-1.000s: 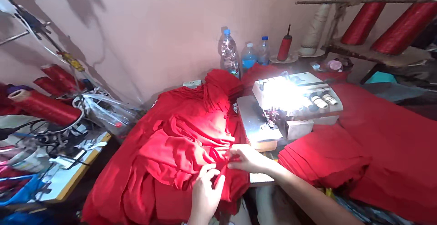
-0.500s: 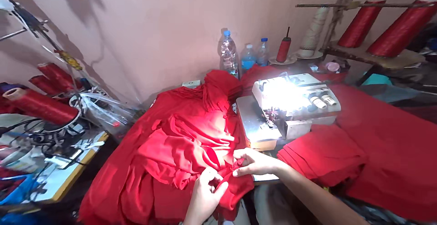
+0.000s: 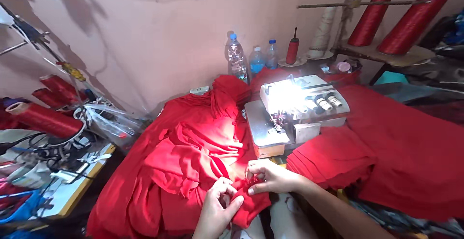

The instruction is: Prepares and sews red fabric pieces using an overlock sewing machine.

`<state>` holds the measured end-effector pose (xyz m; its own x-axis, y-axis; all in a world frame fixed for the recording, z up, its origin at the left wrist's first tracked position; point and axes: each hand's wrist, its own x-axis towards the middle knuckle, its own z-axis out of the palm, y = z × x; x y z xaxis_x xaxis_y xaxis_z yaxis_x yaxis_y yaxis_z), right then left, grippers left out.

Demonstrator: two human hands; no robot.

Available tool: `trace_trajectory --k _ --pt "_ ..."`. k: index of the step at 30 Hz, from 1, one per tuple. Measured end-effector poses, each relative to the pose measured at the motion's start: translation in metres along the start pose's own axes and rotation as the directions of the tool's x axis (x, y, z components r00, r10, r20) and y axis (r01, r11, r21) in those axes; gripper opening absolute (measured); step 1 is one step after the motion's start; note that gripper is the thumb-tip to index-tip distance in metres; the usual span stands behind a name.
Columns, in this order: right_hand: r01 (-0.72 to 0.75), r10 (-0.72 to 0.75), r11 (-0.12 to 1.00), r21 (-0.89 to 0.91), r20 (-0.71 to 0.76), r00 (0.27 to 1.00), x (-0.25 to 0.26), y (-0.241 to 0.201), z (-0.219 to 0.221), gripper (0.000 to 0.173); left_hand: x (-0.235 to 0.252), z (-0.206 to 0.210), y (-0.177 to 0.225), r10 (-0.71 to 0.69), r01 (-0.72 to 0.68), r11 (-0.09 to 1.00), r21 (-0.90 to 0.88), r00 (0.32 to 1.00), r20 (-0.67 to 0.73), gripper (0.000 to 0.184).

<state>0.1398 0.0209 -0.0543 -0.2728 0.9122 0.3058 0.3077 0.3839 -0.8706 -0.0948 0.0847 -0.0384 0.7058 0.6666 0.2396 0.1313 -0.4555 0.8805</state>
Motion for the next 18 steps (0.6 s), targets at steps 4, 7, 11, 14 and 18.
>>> trace_trajectory --k 4,7,11,14,18 --pt "-0.049 0.05 0.998 0.042 -0.016 0.999 -0.002 0.009 0.006 0.023 0.0 0.001 -0.005 0.013 -0.013 1.0 -0.013 1.0 -0.005 0.012" --pt "-0.093 0.093 0.992 0.08 -0.003 0.996 -0.003 0.011 0.007 0.022 -0.001 0.003 -0.007 0.023 -0.023 1.0 -0.009 1.0 -0.015 0.013" --pt "-0.103 0.102 0.986 0.133 0.011 0.995 -0.005 0.02 0.01 0.022 -0.001 0.004 -0.006 0.003 -0.002 1.0 0.005 1.0 -0.022 0.012" --pt "-0.149 0.148 0.98 0.13 0.018 0.989 -0.005 0.02 0.012 0.02 -0.001 0.004 -0.006 0.004 -0.003 1.0 0.026 1.0 -0.029 0.013" --pt "-0.209 0.215 0.955 0.211 -0.006 0.977 -0.005 0.013 0.012 0.018 -0.002 0.004 -0.011 0.009 -0.007 1.0 0.019 0.998 -0.068 0.013"
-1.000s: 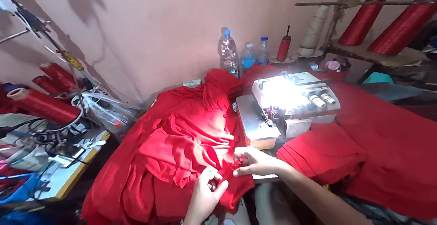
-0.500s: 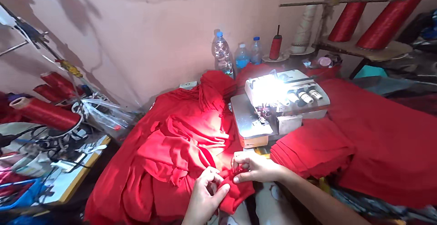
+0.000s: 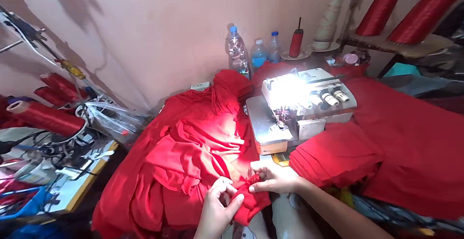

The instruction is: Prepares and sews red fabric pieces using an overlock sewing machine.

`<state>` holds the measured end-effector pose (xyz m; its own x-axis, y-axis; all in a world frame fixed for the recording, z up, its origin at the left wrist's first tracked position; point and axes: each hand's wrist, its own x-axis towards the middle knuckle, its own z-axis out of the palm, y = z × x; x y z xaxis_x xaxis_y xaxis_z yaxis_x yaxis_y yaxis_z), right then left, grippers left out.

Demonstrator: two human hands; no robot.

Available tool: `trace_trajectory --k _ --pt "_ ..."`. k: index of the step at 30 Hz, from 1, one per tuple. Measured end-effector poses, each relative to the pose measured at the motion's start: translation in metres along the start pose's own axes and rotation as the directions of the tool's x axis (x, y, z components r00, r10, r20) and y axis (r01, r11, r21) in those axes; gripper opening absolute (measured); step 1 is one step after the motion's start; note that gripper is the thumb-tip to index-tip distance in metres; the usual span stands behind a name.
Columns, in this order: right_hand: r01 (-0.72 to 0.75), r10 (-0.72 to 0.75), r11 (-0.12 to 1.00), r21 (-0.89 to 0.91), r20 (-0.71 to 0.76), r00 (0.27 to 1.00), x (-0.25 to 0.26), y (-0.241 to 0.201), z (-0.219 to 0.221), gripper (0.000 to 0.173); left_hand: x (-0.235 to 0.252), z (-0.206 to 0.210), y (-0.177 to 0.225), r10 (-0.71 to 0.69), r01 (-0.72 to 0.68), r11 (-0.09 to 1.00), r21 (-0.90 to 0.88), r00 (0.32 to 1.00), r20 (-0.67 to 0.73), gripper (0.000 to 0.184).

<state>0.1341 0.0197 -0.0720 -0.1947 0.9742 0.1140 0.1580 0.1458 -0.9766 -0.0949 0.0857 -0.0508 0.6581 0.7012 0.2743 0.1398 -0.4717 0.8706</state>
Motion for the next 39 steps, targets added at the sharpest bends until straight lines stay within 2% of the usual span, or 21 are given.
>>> trace_trajectory --k 3,7,9,11,13,15,16,18,19,20,22,24,26,27,29,30,32,35,36,38,39 --pt "0.053 -0.055 0.998 -0.014 -0.109 0.993 -0.002 -0.007 0.0 0.018 -0.002 0.002 0.007 -0.059 0.059 0.998 -0.004 0.998 -0.038 0.009" --pt "0.168 -0.245 0.941 -0.294 -0.247 0.938 -0.016 -0.024 0.003 0.016 -0.001 0.012 0.022 -0.135 0.133 0.99 -0.039 0.988 -0.077 0.01" --pt "0.26 -0.462 0.808 -0.528 -0.296 0.836 -0.026 -0.022 0.003 0.016 0.005 0.016 0.032 -0.153 0.155 0.988 0.022 0.987 -0.058 0.017" --pt "0.217 -0.601 0.666 -0.713 -0.342 0.722 -0.035 -0.014 -0.001 0.023 0.015 0.019 0.042 -0.107 0.11 0.983 0.146 0.994 -0.03 0.022" --pt "0.119 -0.648 0.624 -0.772 -0.426 0.632 -0.042 -0.009 -0.009 0.023 0.034 0.028 0.047 0.104 -0.095 0.955 0.28 0.994 -0.017 0.015" --pt "0.019 -0.631 0.697 -0.717 -0.6 0.491 -0.04 -0.004 -0.017 0.019 0.067 0.045 0.056 0.283 -0.268 0.892 0.364 0.959 0.011 0.015" --pt "-0.003 -0.579 0.773 -0.634 -0.707 0.407 -0.036 -0.002 -0.021 0.016 0.086 0.056 0.064 0.288 -0.28 0.883 0.377 0.957 0.035 0.018" --pt "0.025 -0.338 0.939 -0.343 -0.908 0.25 -0.026 -0.002 -0.026 0.01 0.125 0.08 0.077 0.16 -0.18 0.905 0.386 0.984 0.082 0.023" --pt "0.067 -0.172 0.985 -0.161 -0.962 0.213 -0.023 -0.004 -0.027 0.008 0.142 0.092 0.077 0.112 -0.139 0.9 0.412 0.99 0.09 0.026" --pt "0.137 0.025 0.989 0.057 -0.975 0.222 -0.022 -0.008 -0.027 0.007 0.155 0.101 0.074 0.06 -0.113 0.874 0.472 0.99 0.125 0.033" --pt "0.279 0.385 0.836 0.472 -0.868 0.315 -0.027 -0.015 -0.026 0.013 0.172 0.112 0.057 -0.045 -0.108 0.778 0.619 0.973 0.227 0.043" --pt "0.307 0.539 0.686 0.66 -0.744 0.396 -0.04 -0.021 -0.022 0.02 0.178 0.116 0.042 -0.031 -0.155 0.725 0.671 0.966 0.256 0.041" --pt "0.262 0.498 0.74 0.619 -0.767 0.404 -0.047 -0.021 -0.019 0.014 0.179 0.114 0.042 -0.035 -0.153 0.75 0.644 0.963 0.269 0.041" --pt "0.221 0.426 0.822 0.526 -0.823 0.376 -0.047 -0.017 -0.02 0.011 0.179 0.114 0.053 -0.103 -0.107 0.747 0.657 0.957 0.272 0.041" --pt "0.086 0.22 0.964 0.253 -0.933 0.285 -0.039 -0.006 -0.027 0.01 0.186 0.115 0.078 -0.285 0.015 0.659 0.752 0.93 0.231 0.044" --pt "0.014 0.117 0.992 0.125 -0.962 0.248 -0.032 -0.003 -0.032 0.011 0.193 0.116 0.084 -0.332 0.038 0.605 0.796 0.92 0.208 0.048" --pt "-0.091 -0.027 0.995 -0.049 -0.973 0.228 -0.02 0.002 -0.043 0.015 0.207 0.113 0.088 -0.354 0.096 0.645 0.758 0.916 0.186 0.047" --pt "-0.112 0.004 0.993 -0.029 -0.958 0.285 -0.014 0.0 -0.053 0.018 0.21 0.104 0.087 -0.255 0.123 0.782 0.611 0.958 0.133 0.033" --pt "-0.102 0.045 0.995 0.014 -0.95 0.308 -0.014 0.0 -0.056 0.017 0.205 0.097 0.086 -0.146 0.067 0.866 0.495 0.982 0.122 0.029" --pt "-0.076 0.12 0.992 0.1 -0.933 0.34 -0.017 0.001 -0.058 0.016 0.193 0.078 0.091 0.0 -0.078 0.94 0.332 0.973 0.229 0.029" --pt "-0.051 0.117 0.993 0.106 -0.937 0.33 -0.02 0.003 -0.056 0.017 0.189 0.068 0.093 0.008 -0.115 0.946 0.303 0.942 0.334 0.03"
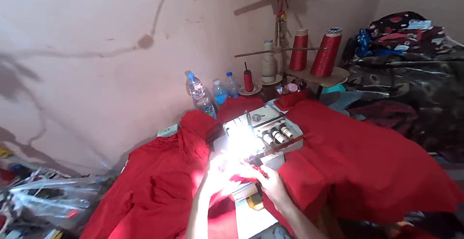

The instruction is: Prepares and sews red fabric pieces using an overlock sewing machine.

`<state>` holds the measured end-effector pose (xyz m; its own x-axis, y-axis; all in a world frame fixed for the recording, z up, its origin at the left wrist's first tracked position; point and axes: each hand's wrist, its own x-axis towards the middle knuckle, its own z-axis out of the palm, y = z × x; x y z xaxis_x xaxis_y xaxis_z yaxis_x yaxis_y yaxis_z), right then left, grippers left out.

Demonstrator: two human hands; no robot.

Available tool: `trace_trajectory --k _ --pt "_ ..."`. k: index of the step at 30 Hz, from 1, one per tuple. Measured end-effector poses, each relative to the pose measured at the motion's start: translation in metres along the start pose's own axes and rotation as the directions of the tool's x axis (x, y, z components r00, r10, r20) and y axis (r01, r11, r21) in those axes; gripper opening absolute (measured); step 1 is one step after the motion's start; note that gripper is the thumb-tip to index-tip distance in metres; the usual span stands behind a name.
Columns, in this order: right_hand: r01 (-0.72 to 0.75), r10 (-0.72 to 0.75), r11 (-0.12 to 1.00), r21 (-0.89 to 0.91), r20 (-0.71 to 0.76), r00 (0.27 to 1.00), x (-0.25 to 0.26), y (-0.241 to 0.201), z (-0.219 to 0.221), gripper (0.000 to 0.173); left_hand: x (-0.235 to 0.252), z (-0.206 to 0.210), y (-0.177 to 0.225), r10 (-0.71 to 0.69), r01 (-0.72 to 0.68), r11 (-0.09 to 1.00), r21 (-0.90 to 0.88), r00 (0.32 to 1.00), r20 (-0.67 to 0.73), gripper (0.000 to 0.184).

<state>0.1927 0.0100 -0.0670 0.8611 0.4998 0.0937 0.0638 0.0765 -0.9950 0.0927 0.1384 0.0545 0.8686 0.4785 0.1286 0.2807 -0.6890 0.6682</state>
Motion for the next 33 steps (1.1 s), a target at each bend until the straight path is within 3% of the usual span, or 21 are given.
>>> trace_trajectory --k 2,3,5,7,9,10,11,13,14,16,17,19,23,27,29,31,33 --pt "0.162 -0.159 0.987 0.013 -0.139 0.977 -0.009 0.007 -0.002 0.016 0.004 -0.009 -0.015 0.13 -0.15 0.983 0.104 0.976 0.175 0.043" --pt "0.268 -0.263 0.963 -0.005 -0.214 0.941 -0.014 0.008 -0.003 0.015 0.01 -0.006 -0.016 0.188 -0.217 0.963 0.16 0.965 0.181 0.044" --pt "0.46 -0.473 0.88 -0.113 -0.28 0.836 -0.016 0.006 0.0 0.02 0.019 -0.005 -0.006 0.152 -0.198 0.963 0.182 0.959 0.239 0.044" --pt "0.596 -0.683 0.722 -0.351 -0.225 0.695 -0.01 0.003 0.008 0.029 0.019 -0.014 0.011 0.072 -0.124 0.984 0.125 0.931 0.358 0.043" --pt "0.636 -0.825 0.507 -0.582 -0.114 0.553 0.0 -0.002 0.017 0.023 0.01 -0.02 0.016 0.056 -0.104 0.988 0.111 0.927 0.371 0.043" --pt "0.656 -0.86 0.435 -0.617 -0.069 0.505 0.006 -0.006 0.02 0.017 0.002 -0.026 0.024 0.003 -0.061 0.989 0.135 0.918 0.397 0.045" --pt "0.682 -0.864 0.425 -0.595 -0.041 0.503 0.011 -0.011 0.021 0.015 -0.002 -0.029 0.025 -0.01 -0.068 0.983 0.169 0.907 0.422 0.048" --pt "0.719 -0.799 0.534 -0.445 0.01 0.601 0.017 -0.022 0.02 0.019 0.012 -0.027 0.007 0.06 -0.206 0.938 0.279 0.888 0.456 0.06" --pt "0.693 -0.716 0.64 -0.332 0.07 0.695 0.017 -0.029 0.016 0.02 0.021 -0.022 -0.001 0.115 -0.254 0.91 0.329 0.915 0.387 0.058" --pt "0.476 -0.429 0.873 -0.106 0.296 0.853 0.022 -0.046 0.003 0.023 0.027 -0.017 -0.005 0.182 -0.218 0.922 0.32 0.973 0.14 0.046" --pt "0.363 -0.322 0.931 -0.028 0.403 0.857 0.027 -0.053 -0.004 0.023 0.025 -0.016 -0.005 0.184 -0.18 0.947 0.265 0.983 0.009 0.042" --pt "0.259 -0.226 0.966 -0.001 0.49 0.842 0.031 -0.066 -0.018 0.028 0.017 -0.022 -0.007 0.148 -0.142 0.975 0.172 0.989 -0.019 0.04" --pt "0.249 -0.211 0.968 -0.037 0.426 0.88 0.022 -0.08 -0.031 0.047 0.002 -0.023 -0.016 0.121 -0.217 0.916 0.337 0.951 0.283 0.04" --pt "0.291 -0.287 0.956 0.031 0.299 0.91 0.02 -0.066 -0.025 0.021 0.001 -0.008 -0.011 0.235 -0.34 0.885 0.318 0.916 0.326 0.032" --pt "0.281 -0.292 0.956 0.079 0.262 0.92 0.018 -0.062 -0.024 0.017 0.01 -0.007 -0.005 0.105 -0.291 0.861 0.417 0.904 0.414 0.039" --pt "0.269 -0.293 0.955 0.128 0.234 0.927 0.016 -0.057 -0.026 0.026 0.02 -0.008 0.0 -0.029 -0.241 0.826 0.51 0.885 0.464 0.047" --pt "0.212 -0.252 0.959 0.188 0.222 0.942 0.015 -0.053 -0.028 0.018 0.026 -0.012 0.002 -0.007 -0.271 0.824 0.497 0.874 0.486 0.048"
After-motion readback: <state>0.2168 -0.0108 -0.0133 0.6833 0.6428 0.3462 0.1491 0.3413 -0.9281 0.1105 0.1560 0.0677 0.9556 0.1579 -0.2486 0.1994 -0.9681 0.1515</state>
